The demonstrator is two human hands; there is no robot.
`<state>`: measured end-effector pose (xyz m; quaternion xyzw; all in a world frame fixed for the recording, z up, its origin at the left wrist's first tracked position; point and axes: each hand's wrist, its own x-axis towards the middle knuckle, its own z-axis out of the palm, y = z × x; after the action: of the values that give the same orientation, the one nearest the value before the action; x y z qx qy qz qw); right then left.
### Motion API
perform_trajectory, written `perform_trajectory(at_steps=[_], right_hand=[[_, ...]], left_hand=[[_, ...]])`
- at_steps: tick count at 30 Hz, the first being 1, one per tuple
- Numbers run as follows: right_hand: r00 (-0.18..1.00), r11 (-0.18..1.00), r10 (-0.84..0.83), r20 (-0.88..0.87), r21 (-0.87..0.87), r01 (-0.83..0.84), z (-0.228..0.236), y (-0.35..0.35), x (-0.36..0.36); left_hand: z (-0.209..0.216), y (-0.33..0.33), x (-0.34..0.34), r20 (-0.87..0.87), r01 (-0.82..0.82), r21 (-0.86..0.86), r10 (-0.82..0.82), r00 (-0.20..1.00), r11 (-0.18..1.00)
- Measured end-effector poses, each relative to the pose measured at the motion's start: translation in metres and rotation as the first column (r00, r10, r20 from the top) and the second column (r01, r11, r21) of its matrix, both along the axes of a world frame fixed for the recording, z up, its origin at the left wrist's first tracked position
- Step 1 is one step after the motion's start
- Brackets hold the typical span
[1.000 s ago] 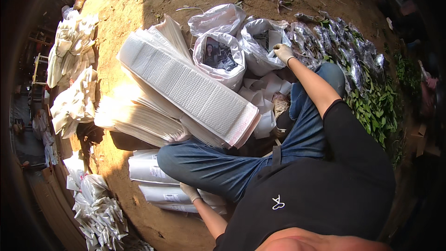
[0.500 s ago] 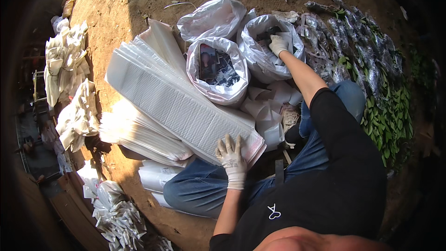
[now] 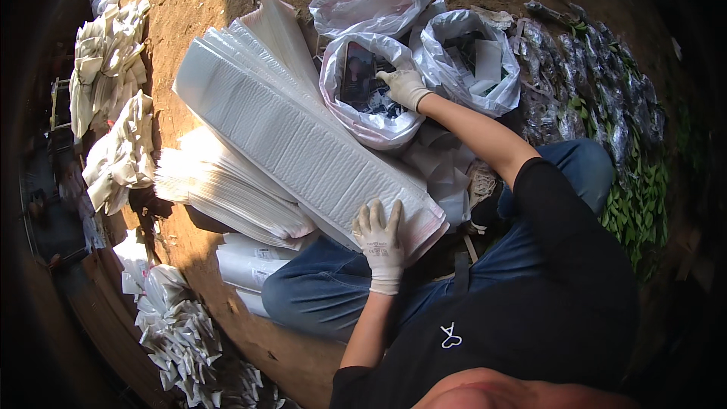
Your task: The person sits on the ground and repeatedly packs green leaves into white bubble mailers. They fold the mailer flaps and place the sealed packages into a nearby white sack. The process is repeated continuously throughout the clip.
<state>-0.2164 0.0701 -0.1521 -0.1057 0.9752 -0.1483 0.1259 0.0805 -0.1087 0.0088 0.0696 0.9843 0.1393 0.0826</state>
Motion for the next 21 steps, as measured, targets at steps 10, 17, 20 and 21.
perform_trajectory(at_steps=[10,17,20,21], right_hand=[[0.863,0.346,-0.415,0.287,-0.828,0.442,0.156,0.008,0.09],[0.994,0.834,-0.11,0.026,-0.541,0.107,0.24,0.018,0.289],[0.97,0.694,-0.148,0.191,-0.679,0.239,0.238,0.014,0.302],[0.988,0.683,-0.146,-0.058,-0.728,0.058,0.244,0.018,0.305]], left_hand=[[0.048,0.007,-0.033,0.005,-0.181,0.306,0.188,0.982,0.935],[0.066,0.027,-0.038,0.059,-0.07,0.722,0.039,0.997,0.689],[0.075,0.041,-0.032,-0.095,0.18,0.622,-0.155,0.983,0.762],[0.084,0.039,-0.034,-0.124,0.194,0.576,-0.15,0.981,0.794]])
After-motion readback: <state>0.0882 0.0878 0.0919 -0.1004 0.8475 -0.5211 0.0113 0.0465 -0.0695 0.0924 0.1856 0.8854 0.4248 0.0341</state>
